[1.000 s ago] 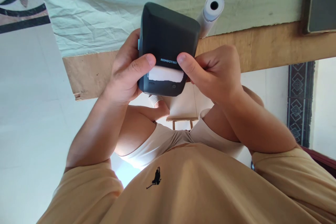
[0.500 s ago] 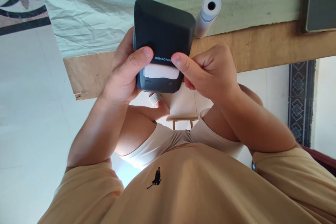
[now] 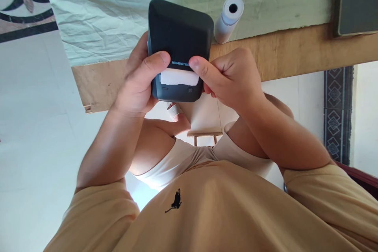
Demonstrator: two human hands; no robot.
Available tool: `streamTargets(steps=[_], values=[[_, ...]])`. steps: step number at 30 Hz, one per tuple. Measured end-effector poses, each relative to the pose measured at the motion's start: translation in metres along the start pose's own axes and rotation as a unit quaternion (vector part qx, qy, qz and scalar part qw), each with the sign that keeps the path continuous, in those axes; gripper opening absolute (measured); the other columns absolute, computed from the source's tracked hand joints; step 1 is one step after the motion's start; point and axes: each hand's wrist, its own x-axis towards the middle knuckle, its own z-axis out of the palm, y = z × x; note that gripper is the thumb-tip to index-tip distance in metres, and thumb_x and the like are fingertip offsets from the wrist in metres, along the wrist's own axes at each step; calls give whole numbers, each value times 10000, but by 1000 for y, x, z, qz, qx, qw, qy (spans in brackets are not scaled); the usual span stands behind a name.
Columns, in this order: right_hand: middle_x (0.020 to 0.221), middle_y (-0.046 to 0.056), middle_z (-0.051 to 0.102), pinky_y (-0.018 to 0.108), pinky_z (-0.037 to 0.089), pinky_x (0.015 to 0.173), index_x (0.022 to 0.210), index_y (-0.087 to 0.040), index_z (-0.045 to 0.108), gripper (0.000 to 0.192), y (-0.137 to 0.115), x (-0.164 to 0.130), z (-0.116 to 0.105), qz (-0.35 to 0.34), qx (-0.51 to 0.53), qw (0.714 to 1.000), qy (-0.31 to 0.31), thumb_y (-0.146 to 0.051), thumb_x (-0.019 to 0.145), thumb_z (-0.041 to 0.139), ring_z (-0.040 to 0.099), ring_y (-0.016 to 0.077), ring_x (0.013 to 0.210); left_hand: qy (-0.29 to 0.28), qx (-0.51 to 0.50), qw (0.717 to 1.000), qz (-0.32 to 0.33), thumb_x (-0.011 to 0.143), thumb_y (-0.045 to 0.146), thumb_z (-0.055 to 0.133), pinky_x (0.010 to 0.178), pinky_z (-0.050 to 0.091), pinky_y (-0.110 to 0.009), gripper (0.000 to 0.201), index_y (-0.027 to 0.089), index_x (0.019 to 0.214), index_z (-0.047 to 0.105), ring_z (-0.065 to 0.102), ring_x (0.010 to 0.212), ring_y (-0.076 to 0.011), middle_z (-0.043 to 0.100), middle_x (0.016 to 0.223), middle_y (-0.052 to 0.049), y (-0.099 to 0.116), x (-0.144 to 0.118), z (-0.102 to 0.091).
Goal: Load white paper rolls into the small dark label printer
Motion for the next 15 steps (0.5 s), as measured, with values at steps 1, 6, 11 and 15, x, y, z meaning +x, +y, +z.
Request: streamTargets(steps=[1,6,11,15], values=[[356,-10,414,193,252,442,362,-93,477,617,0,0,0,1,-1,1000,-4,-467,850,524,331,-26,379,2,1,1000,5,741,356,610,479,477,-255,266,180,940,596,621,630,-164,612,774,-53,-1,0,0],[358,-8,346,234,185,448,370,-96,467,632,2,-2,2,-8,-25,999,26,-509,847,511,239,-18,390,-14,7,1000,19,787,389,535,516,499,-284,262,197,950,604,678,788,-237,656,821,-67,-1,0,-4],[369,-2,319,246,152,467,378,-98,467,643,4,-3,2,-10,-27,999,30,-535,849,493,223,-8,400,-31,10,999,13,793,405,532,553,518,-310,284,198,975,603,674,962,-304,677,879,-86,0,0,-6],[388,7,342,234,216,476,399,-101,447,661,4,-3,2,-4,-30,999,20,-579,854,450,261,7,422,-24,3,1000,10,800,392,532,480,461,-267,271,188,962,604,684,921,-294,665,838,-80,1,-1,-5]])
